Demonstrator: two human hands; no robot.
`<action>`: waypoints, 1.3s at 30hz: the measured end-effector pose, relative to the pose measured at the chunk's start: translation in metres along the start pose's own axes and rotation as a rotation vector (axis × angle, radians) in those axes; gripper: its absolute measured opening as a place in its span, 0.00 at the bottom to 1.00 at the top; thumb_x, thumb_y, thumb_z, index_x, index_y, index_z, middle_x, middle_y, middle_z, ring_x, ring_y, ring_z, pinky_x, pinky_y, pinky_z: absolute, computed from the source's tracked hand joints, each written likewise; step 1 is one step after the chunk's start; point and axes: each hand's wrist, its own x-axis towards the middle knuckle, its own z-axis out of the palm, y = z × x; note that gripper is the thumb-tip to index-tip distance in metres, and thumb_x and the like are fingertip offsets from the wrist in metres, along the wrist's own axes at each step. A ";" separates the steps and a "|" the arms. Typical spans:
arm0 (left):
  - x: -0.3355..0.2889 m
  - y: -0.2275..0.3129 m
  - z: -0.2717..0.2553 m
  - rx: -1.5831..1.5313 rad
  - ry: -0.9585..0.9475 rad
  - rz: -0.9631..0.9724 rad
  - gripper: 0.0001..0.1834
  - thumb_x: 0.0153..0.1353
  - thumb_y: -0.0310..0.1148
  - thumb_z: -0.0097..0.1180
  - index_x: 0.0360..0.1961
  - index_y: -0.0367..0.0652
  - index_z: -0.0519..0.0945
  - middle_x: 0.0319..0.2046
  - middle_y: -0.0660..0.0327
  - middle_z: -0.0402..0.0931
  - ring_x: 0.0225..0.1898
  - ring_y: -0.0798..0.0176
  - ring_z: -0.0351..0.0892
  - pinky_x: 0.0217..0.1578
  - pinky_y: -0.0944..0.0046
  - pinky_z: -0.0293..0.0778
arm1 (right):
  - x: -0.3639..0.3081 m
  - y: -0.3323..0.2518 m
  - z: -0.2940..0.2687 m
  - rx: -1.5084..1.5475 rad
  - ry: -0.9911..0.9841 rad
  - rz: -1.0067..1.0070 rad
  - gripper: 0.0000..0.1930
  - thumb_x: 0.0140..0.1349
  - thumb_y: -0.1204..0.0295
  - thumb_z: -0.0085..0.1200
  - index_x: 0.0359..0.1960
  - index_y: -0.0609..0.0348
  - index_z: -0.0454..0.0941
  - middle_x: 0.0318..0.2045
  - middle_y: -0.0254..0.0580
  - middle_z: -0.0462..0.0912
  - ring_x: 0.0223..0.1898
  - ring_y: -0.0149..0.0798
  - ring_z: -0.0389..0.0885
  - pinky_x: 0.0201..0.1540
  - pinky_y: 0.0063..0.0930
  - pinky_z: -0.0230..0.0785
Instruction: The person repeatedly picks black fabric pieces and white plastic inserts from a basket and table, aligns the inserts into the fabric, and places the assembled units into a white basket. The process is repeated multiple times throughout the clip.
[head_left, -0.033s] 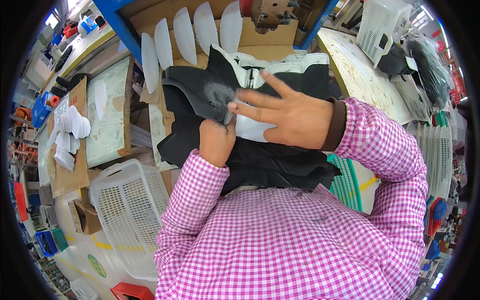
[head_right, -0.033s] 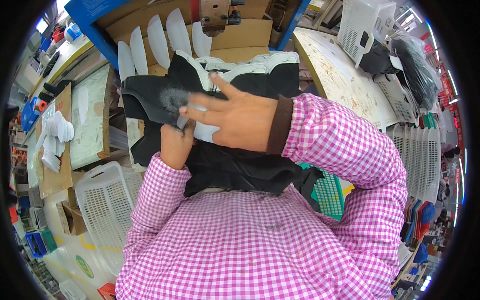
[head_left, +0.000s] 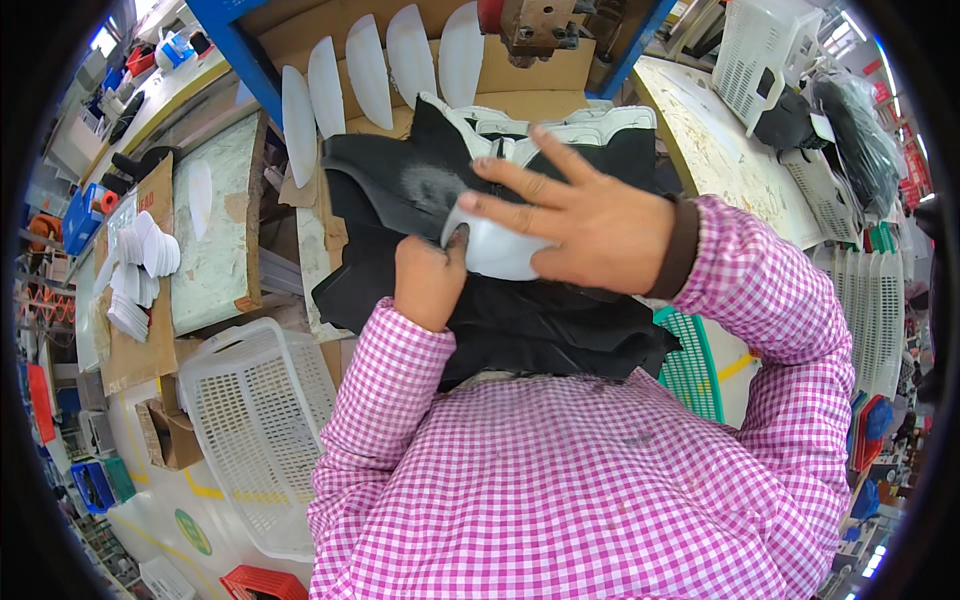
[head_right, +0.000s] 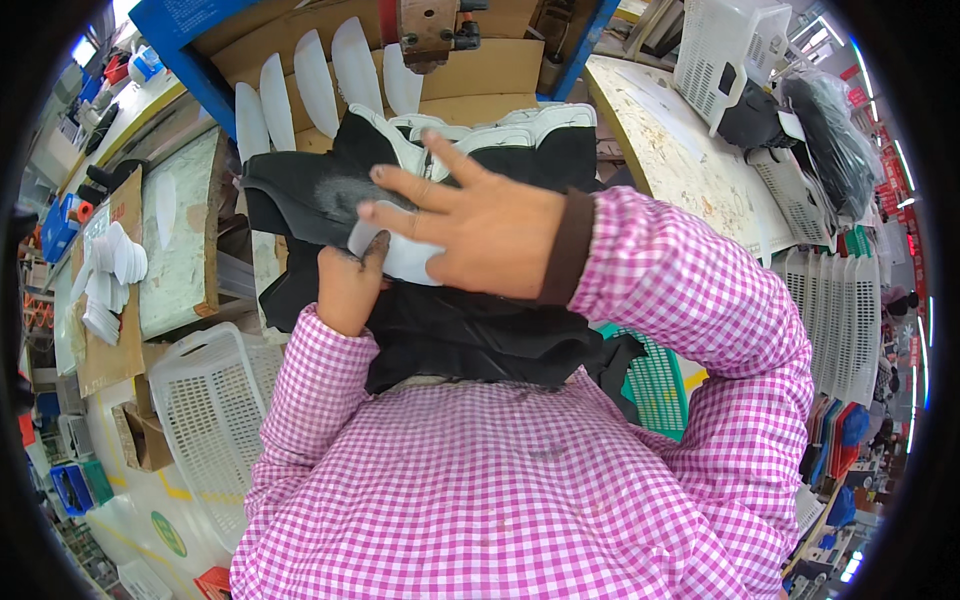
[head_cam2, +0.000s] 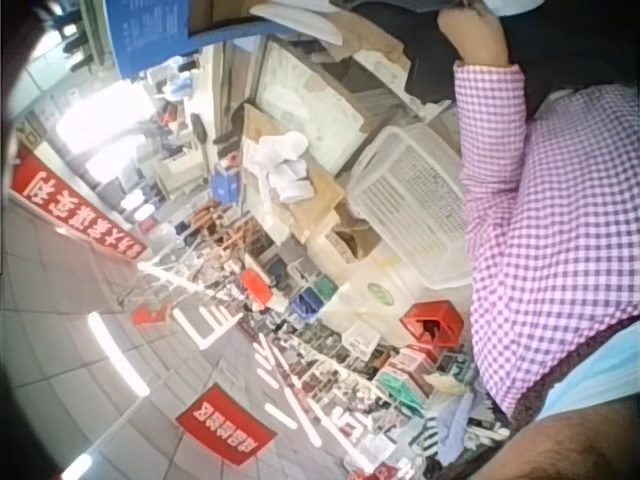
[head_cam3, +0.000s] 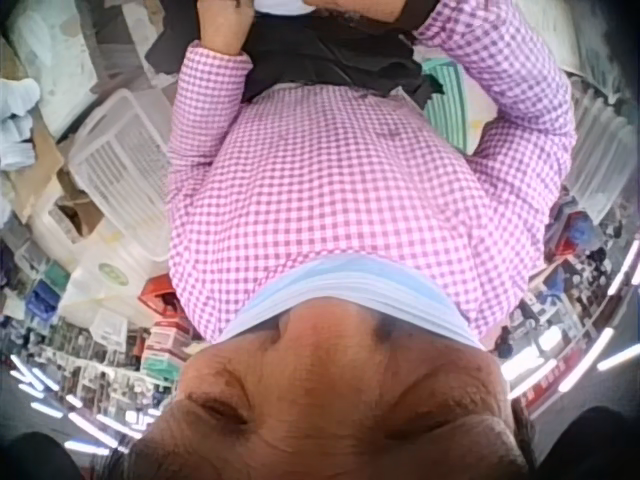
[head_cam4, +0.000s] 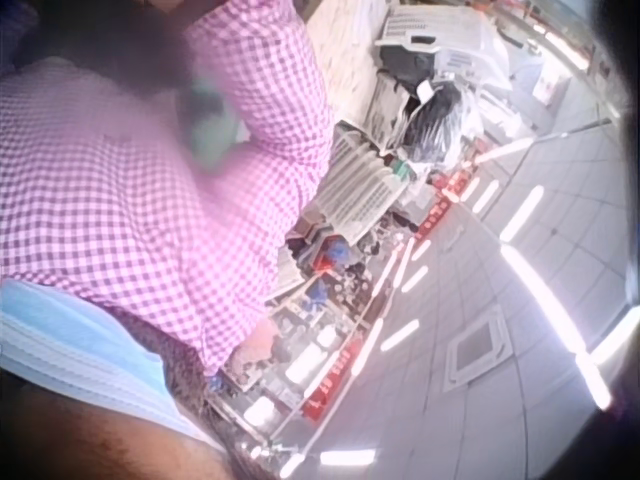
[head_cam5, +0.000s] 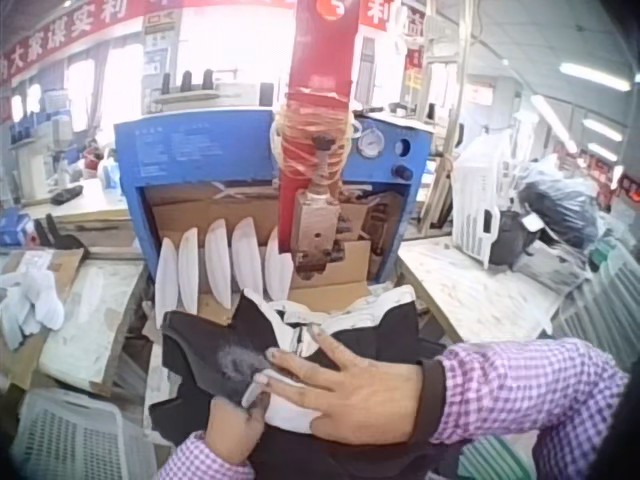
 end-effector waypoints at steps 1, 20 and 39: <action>0.001 0.001 -0.001 -0.134 0.029 0.026 0.11 0.55 0.26 0.57 0.25 0.24 0.78 0.16 0.44 0.76 0.18 0.49 0.79 0.20 0.60 0.73 | -0.005 0.003 -0.001 -0.022 0.082 0.018 0.05 0.41 0.72 0.61 0.14 0.55 0.77 0.65 0.43 0.60 0.68 0.51 0.50 0.64 0.66 0.42; 0.002 0.013 -0.013 -0.815 0.078 -0.260 0.14 0.57 0.25 0.54 0.43 0.30 0.72 0.31 0.52 0.77 0.22 0.60 0.79 0.16 0.67 0.77 | -0.087 -0.002 0.033 0.684 0.453 0.365 0.49 0.34 0.47 0.71 0.58 0.59 0.64 0.63 0.60 0.58 0.65 0.57 0.57 0.64 0.48 0.52; -0.007 0.012 -0.014 -0.902 0.259 -0.274 0.16 0.51 0.23 0.59 0.41 0.29 0.72 0.31 0.50 0.77 0.21 0.56 0.79 0.12 0.64 0.76 | -0.094 -0.033 0.083 -0.215 0.341 0.019 0.24 0.44 0.78 0.55 0.47 0.48 0.77 0.20 0.33 0.67 0.21 0.30 0.70 0.21 0.18 0.65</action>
